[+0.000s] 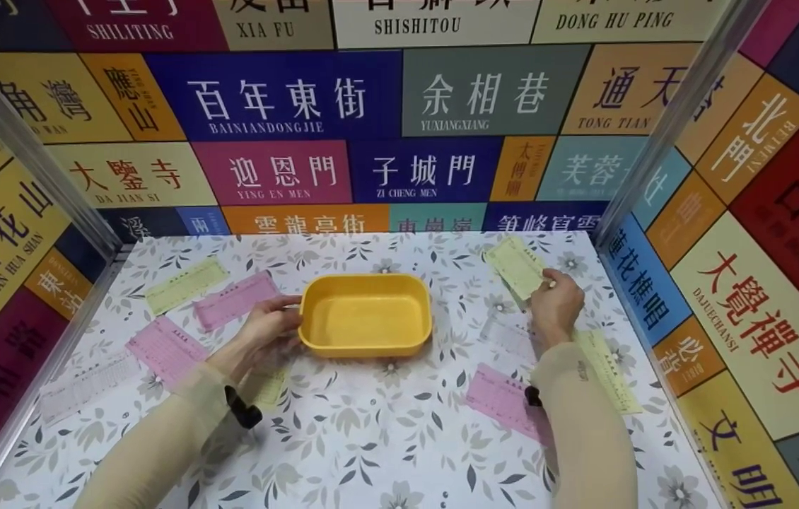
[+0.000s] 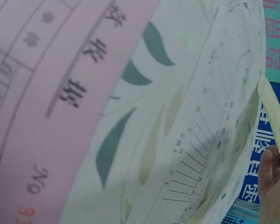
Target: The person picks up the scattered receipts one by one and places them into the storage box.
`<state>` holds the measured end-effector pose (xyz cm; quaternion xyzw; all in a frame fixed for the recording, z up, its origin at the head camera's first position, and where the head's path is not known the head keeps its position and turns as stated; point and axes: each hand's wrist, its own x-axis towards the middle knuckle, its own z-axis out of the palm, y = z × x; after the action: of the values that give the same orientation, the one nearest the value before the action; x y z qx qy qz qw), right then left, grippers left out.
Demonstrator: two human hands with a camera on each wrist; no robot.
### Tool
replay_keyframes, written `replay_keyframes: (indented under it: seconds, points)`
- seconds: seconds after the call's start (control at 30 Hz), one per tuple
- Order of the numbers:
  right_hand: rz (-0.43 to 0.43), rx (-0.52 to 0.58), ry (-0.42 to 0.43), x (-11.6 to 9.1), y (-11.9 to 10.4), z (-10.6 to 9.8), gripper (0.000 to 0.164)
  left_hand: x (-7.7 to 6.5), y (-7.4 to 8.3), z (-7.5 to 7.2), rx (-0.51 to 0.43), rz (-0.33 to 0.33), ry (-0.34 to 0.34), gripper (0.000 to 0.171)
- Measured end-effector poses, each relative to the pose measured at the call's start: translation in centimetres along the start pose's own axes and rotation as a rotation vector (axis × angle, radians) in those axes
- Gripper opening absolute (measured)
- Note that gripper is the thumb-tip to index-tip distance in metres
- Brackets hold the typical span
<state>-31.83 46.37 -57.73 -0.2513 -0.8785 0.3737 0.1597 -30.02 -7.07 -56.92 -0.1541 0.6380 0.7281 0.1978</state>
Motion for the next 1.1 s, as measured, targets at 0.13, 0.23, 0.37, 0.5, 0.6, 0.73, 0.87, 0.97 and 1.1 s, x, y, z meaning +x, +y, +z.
replay_keyframes:
  seconds: [0.13, 0.23, 0.37, 0.5, 0.6, 0.73, 0.87, 0.97, 1.1]
  points:
    - [0.019, 0.063, 0.009, -0.2, -0.5, -0.6, 0.042, -0.1, 0.0, 0.0, -0.039, -0.007, -0.018, 0.066]
    - [-0.013, 0.097, 0.061, -0.2, -0.9, -0.9, 0.04, -0.1, 0.0, 0.1, -0.035, 0.016, -0.026, 0.066]
    - [-0.111, 0.078, 0.145, -0.1, -1.1, -1.1, 0.037, 0.0, -0.2, 0.2, 0.009, 0.052, -0.016, 0.064]
    - [-0.21, 0.035, 0.188, -0.4, -1.4, -1.3, 0.036, 0.1, -0.3, 0.2, 0.012, 0.057, -0.012, 0.064]
    - [-0.281, 0.013, 0.202, -0.6, -1.6, -1.3, 0.036, 0.1, -0.3, 0.2, 0.011, 0.053, -0.01, 0.064]
    - [-0.369, 0.013, 0.202, -1.0, -2.2, -1.1, 0.033, 0.1, -0.3, 0.2, 0.014, 0.048, -0.007, 0.064]
    - [-0.493, 0.023, 0.179, -1.6, -3.3, -0.9, 0.028, 0.0, -0.3, 0.0, 0.007, 0.042, -0.011, 0.065]
    - [-0.6, -0.019, 0.155, -2.1, -4.3, -0.7, 0.027, 0.0, -0.3, 0.0, 0.0, 0.035, -0.013, 0.066]
    - [-0.662, -0.181, 0.11, -2.3, -5.3, -1.1, 0.029, -0.1, -0.2, 0.2, -0.008, 0.04, -0.01, 0.065]
